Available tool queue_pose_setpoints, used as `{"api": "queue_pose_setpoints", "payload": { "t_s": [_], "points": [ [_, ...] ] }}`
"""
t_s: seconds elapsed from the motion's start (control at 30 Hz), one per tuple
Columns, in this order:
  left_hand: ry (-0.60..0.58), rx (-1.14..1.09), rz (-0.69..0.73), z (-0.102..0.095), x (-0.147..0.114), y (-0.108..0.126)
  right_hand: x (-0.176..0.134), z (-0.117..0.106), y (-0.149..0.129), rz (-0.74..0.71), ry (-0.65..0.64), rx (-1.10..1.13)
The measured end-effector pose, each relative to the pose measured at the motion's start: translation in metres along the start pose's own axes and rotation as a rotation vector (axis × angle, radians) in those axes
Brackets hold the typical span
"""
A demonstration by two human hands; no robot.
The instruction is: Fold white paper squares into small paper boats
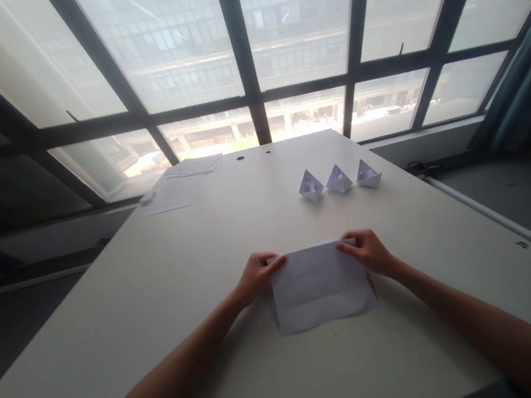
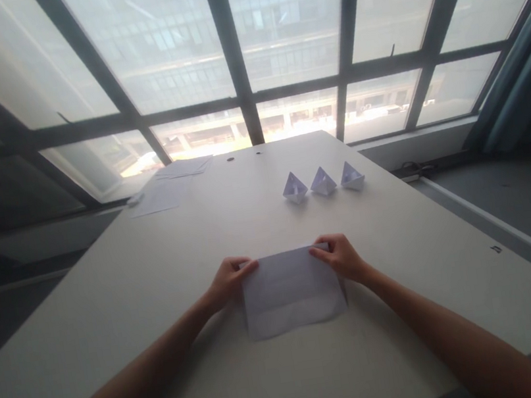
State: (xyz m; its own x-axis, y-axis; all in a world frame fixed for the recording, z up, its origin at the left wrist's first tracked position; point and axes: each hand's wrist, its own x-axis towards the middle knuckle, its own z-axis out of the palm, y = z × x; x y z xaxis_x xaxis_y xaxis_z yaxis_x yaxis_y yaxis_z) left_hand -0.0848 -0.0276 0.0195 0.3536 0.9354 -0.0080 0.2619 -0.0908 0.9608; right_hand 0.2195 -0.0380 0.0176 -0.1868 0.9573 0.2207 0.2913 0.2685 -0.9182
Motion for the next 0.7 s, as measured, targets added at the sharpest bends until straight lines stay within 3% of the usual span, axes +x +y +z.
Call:
{"api": "queue_pose_setpoints", "payload": {
  "t_s": [0.3, 0.53, 0.7],
  "points": [
    [-0.020, -0.526, -0.206, 0.015, -0.009, 0.008, -0.005, 0.006, -0.002, 0.204, 0.063, 0.295],
    [-0.022, -0.581, -0.287, 0.016, -0.009, 0.009, -0.005, 0.006, -0.004, 0.231, 0.044, 0.300],
    [0.033, -0.488, -0.275, 0.017, -0.008, 0.010, -0.003, 0.007, 0.002, 0.185, 0.054, 0.131]
  ]
}}
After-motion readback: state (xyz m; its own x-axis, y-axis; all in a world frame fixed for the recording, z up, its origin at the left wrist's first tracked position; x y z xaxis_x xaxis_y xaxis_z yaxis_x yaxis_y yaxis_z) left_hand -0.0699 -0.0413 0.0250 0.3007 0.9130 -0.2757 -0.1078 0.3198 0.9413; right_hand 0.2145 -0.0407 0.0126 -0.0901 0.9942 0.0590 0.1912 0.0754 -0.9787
